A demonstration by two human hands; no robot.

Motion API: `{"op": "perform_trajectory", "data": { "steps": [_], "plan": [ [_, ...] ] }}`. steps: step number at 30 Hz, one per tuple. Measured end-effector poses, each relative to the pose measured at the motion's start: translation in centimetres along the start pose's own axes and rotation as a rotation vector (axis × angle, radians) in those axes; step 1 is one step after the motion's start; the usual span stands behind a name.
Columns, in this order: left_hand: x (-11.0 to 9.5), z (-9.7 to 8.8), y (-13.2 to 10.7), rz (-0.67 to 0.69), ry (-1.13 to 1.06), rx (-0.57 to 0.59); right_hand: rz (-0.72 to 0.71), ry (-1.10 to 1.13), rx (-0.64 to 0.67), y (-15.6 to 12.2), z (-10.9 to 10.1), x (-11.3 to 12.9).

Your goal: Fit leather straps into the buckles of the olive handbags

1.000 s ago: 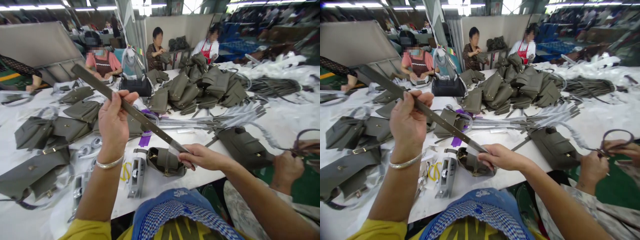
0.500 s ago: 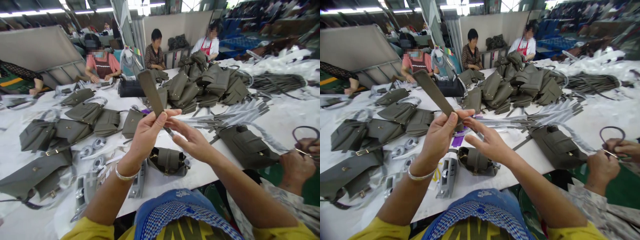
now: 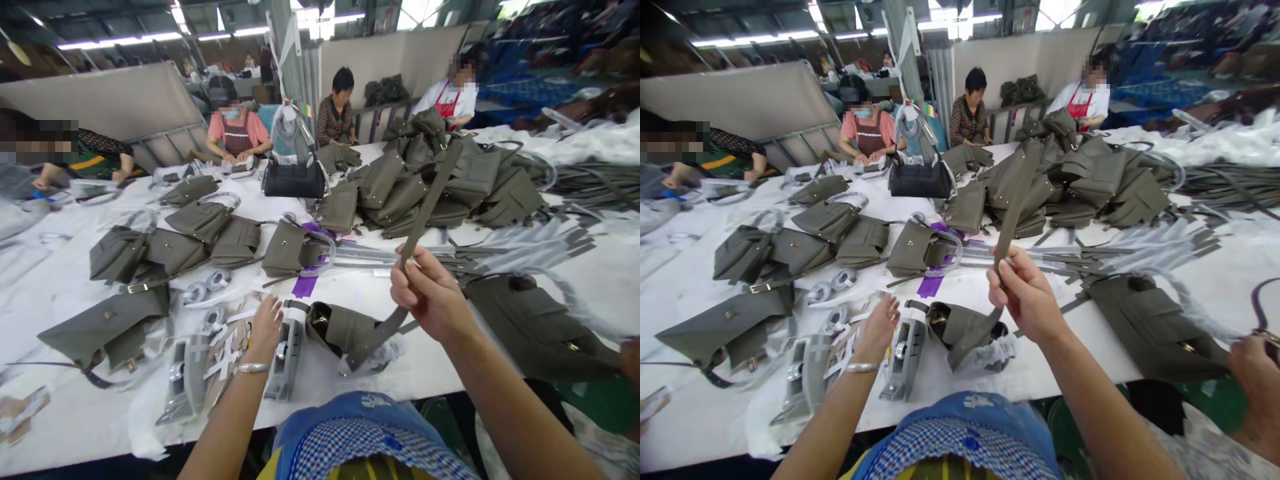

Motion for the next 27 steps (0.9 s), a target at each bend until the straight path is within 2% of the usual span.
{"op": "perform_trajectory", "data": {
  "steps": [2, 4, 5, 7, 10, 13, 15, 16, 18, 20, 22, 24, 27],
  "plan": [
    [4.2, -1.5, 1.5, -0.144, -0.026, -0.008, 0.117, 0.014, -0.027, -0.7, -1.4, -2.1],
    [6.3, -1.2, 2.4, -0.188, -0.057, 0.032, 0.232, -0.016, -0.011, -1.5, -2.0, -4.5],
    [6.6, -0.6, 2.7, -0.186, -0.082, 0.054, 0.286, -0.042, 0.006, -1.8, -2.1, -5.8],
    [6.0, 0.9, 3.1, -0.138, -0.126, 0.103, 0.366, -0.113, 0.027, -2.5, -2.1, -8.3],
    [4.2, 3.1, 2.5, -0.042, -0.156, 0.19, 0.382, -0.241, 0.017, -2.8, -2.2, -11.0],
    [3.3, 6.0, -0.5, 0.101, 0.017, 0.41, 0.336, -0.301, 0.018, -2.4, -1.7, -13.8],
    [3.4, 7.7, -3.1, 0.236, 0.224, 0.556, 0.339, -0.275, 0.044, -2.1, -1.0, -16.4],
    [3.6, 8.2, -4.1, 0.29, 0.304, 0.592, 0.358, -0.244, 0.069, -2.0, -0.4, -18.0],
    [4.0, 8.3, -5.1, 0.322, 0.356, 0.593, 0.411, -0.166, 0.131, -2.1, 1.0, -20.9],
    [4.4, 7.9, -5.1, 0.273, 0.318, 0.552, 0.438, -0.093, 0.182, -2.3, 2.3, -23.0],
    [4.9, 7.5, -5.0, 0.184, 0.247, 0.513, 0.412, -0.068, 0.202, -2.2, 3.1, -23.6],
    [5.1, 7.4, -5.4, 0.117, 0.172, 0.494, 0.348, -0.112, 0.209, -2.0, 3.1, -23.1],
    [4.8, 7.6, -7.1, 0.12, 0.166, 0.516, 0.282, -0.239, 0.264, -2.0, 2.5, -21.6]
  ]
}}
Point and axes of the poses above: each hand's wrist, its own y-axis towards the middle knuckle, its own z-axis out of the palm, x = y × z, the point moved 10 cm from there along y, towards the middle knuckle, and after that the axes turned 2 degrees about -z, right-handed, at the moved point
